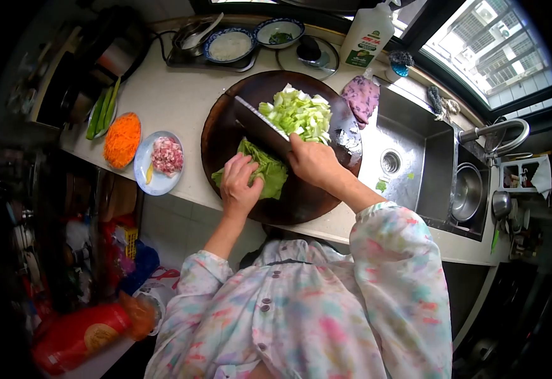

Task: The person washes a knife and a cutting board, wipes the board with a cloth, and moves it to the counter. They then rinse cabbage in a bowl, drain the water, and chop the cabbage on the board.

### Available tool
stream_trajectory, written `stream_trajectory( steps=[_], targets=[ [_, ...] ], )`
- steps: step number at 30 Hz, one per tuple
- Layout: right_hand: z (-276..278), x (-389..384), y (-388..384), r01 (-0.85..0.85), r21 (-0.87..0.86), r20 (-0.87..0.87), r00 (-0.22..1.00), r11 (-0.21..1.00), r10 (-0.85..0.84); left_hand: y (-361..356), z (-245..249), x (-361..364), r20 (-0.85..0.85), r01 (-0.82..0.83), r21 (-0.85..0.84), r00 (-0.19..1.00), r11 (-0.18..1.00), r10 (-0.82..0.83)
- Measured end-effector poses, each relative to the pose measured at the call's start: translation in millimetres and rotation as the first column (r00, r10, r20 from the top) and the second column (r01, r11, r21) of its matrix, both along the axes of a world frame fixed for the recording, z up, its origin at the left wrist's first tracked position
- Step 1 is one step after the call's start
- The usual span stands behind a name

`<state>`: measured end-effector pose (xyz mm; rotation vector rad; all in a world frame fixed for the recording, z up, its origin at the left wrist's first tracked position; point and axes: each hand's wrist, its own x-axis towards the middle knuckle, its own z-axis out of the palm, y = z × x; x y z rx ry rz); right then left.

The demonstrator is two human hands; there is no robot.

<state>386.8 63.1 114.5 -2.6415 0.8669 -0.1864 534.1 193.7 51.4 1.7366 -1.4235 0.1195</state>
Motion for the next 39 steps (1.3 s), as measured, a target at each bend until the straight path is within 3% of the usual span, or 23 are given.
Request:
stream_trajectory(
  steps=[1,5,10,15,18,24,25,28,29,31,35,38,39],
  targets=[
    [1,-4,0,0.039,0.075,-0.013,0.999,0.996,-0.038,6,3,-2,0.023,-0.017,0.074,1.000,0.997,0.015],
    [18,-13,21,0.051,0.025,-0.070,0.996,0.998,-0.050,13,10,-5,0.131,-0.112,0.120,0.987,0.986,0.096],
    [40,-29,55,-0.127,-0.048,-0.065,0.990,0.991,0.124,8,1,-12,-0.166,-0.169,-0.012,0.972,0.986,0.164],
    [40,-19,50,-0.215,0.005,-0.281,0.937,0.977,0.208,1,-8,-6,-0.014,-0.168,-0.046,0.986,0.985,0.167],
    [41,-3,46,-0.255,0.031,-0.298,0.921,0.966,0.253,2,-7,-1,-0.004,-0.130,-0.022,0.992,0.991,0.130],
    [5,14,35,-0.204,0.004,-0.136,0.970,0.979,0.202,7,-3,-4,-0.010,-0.105,0.003,0.994,0.994,0.105],
    [9,13,31,-0.187,0.033,-0.137,0.972,0.982,0.190,13,-1,-9,-0.056,-0.110,0.162,0.991,0.981,0.120],
    [8,1,24,-0.031,0.135,-0.097,0.994,0.990,0.044,19,20,-41,0.093,-0.245,0.209,0.969,0.947,0.231],
    [0,-7,19,0.005,0.153,-0.030,1.000,0.988,0.000,20,11,-49,0.029,-0.237,0.272,0.971,0.933,0.238],
    [-2,-13,17,0.061,0.221,0.034,0.997,0.973,-0.070,18,10,-54,0.066,-0.272,0.232,0.962,0.934,0.264],
    [9,-18,30,0.059,0.126,0.071,0.995,0.990,-0.068,9,-13,-22,0.043,-0.234,0.098,0.972,0.967,0.231],
    [34,-26,43,0.030,0.054,0.088,0.996,0.998,-0.034,4,4,-10,-0.392,-0.185,0.174,0.888,0.967,0.240],
    [38,-28,47,0.000,0.026,0.112,0.994,1.000,-0.003,1,9,-6,-0.629,-0.172,0.121,0.748,0.978,0.210]
  ],
)
